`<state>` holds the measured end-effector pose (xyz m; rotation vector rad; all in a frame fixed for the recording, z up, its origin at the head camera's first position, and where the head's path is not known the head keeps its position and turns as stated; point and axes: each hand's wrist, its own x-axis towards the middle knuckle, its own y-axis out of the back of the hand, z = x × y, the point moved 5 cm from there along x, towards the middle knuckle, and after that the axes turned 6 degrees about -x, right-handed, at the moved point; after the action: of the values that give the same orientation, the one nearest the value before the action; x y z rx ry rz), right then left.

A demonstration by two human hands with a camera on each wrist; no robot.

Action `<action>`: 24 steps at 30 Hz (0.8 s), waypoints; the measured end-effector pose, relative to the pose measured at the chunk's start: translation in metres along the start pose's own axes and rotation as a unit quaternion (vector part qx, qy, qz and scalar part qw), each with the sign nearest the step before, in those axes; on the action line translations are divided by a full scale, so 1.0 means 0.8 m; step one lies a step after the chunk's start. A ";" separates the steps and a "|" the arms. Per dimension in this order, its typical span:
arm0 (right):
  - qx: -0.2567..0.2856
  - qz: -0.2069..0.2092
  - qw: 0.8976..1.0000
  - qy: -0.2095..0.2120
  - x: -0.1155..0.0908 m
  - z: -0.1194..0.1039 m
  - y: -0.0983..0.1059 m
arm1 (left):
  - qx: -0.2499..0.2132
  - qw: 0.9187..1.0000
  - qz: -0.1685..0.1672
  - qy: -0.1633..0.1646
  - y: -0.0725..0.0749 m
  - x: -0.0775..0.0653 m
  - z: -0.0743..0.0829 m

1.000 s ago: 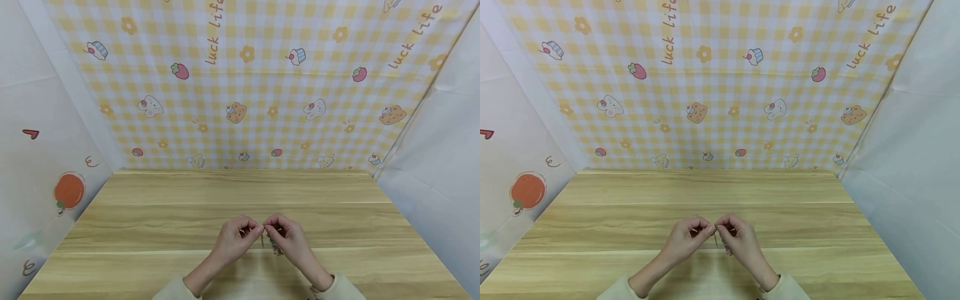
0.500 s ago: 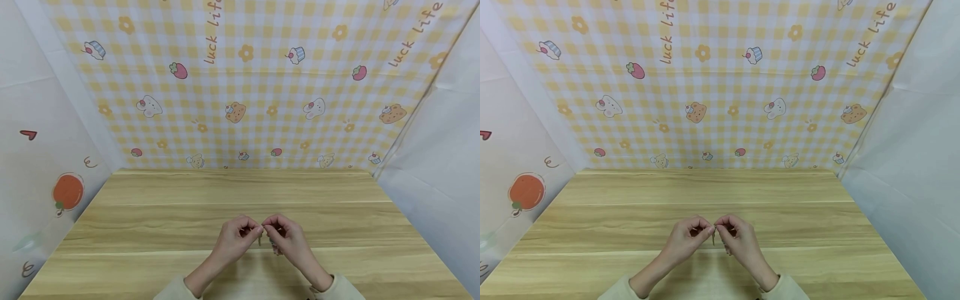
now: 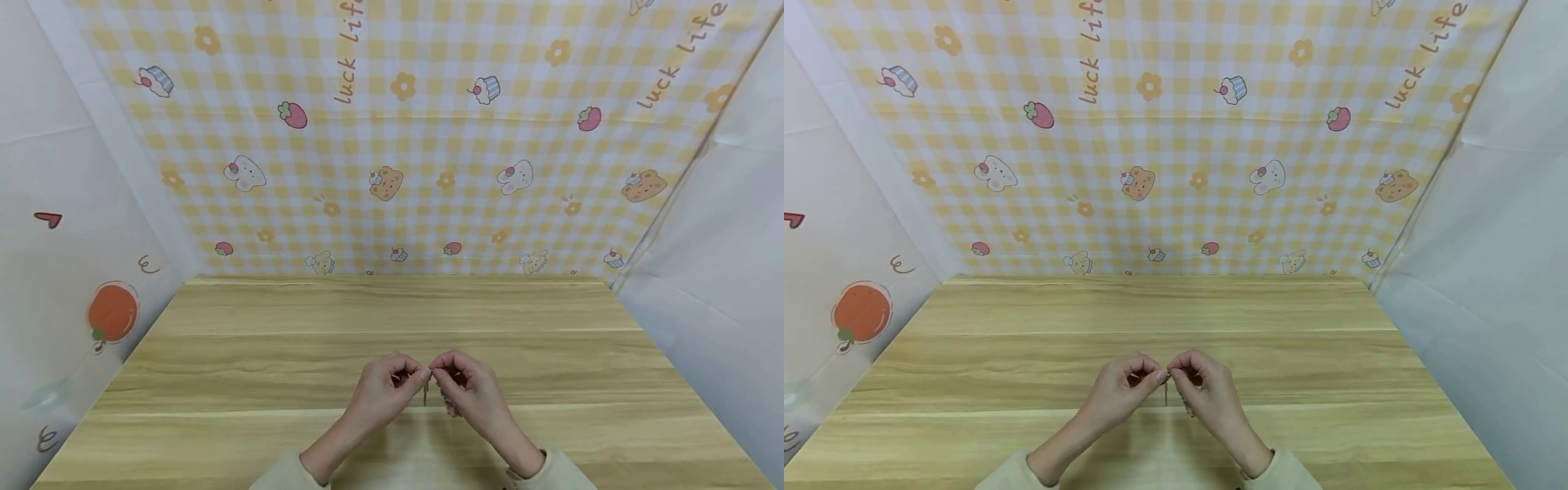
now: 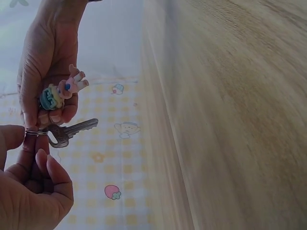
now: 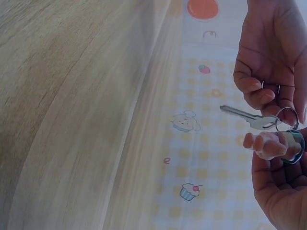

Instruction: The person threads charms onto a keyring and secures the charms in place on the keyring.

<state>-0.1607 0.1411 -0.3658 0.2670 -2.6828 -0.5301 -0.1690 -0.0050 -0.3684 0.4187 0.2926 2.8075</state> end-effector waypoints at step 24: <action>-0.002 0.010 1.000 -0.021 0.001 0.004 0.004 | -0.037 0.999 -0.006 -0.023 -0.001 0.002 -0.004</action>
<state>-0.1631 0.1448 -0.3672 0.2293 -2.7216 -0.5391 -0.1716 -0.0043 -0.3714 0.4625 0.1813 2.7832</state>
